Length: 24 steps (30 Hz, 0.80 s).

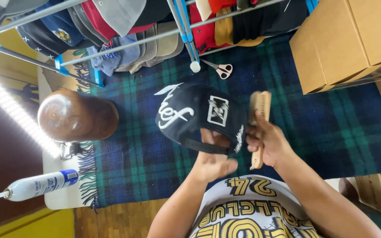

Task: The person cleans hats with a brush and places them into cardboard display boxes.

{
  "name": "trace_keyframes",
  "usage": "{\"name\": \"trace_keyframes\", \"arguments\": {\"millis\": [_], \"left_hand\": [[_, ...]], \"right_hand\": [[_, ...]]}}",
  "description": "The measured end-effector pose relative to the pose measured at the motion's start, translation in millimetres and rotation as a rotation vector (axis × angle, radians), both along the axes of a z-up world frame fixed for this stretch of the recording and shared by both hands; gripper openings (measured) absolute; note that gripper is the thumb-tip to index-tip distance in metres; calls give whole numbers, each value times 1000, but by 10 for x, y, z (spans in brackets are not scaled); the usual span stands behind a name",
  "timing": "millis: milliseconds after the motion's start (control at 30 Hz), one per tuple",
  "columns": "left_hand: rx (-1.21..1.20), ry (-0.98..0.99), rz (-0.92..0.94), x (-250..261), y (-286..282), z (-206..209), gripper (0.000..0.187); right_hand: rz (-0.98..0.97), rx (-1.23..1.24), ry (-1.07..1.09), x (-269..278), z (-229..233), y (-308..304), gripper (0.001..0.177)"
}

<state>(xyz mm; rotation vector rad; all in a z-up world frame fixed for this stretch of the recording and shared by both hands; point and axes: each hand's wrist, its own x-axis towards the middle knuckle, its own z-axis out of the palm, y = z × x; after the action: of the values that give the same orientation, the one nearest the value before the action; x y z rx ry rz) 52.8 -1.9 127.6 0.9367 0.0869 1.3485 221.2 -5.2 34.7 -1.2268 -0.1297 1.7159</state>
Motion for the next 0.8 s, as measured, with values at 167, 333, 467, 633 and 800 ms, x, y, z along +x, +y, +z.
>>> {"name": "trace_keyframes", "arguments": {"millis": [167, 333, 467, 633, 800], "left_hand": [[89, 36, -353, -188, -125, -481, 100], [-200, -309, -671, -282, -82, -670, 135], [-384, -376, -523, -205, 44, -327, 42], [-395, -229, -401, -225, 92, -461, 36], [-142, 25, -249, -128, 175, -92, 36]], "right_hand": [[12, 47, -12, 12, 45, 149, 39], [33, 103, -13, 61, 130, 316, 34], [93, 250, -171, 257, 132, 360, 33], [137, 486, -593, 597, 544, 309, 65], [733, 544, -1657, 303, 1415, -76, 45]]}}
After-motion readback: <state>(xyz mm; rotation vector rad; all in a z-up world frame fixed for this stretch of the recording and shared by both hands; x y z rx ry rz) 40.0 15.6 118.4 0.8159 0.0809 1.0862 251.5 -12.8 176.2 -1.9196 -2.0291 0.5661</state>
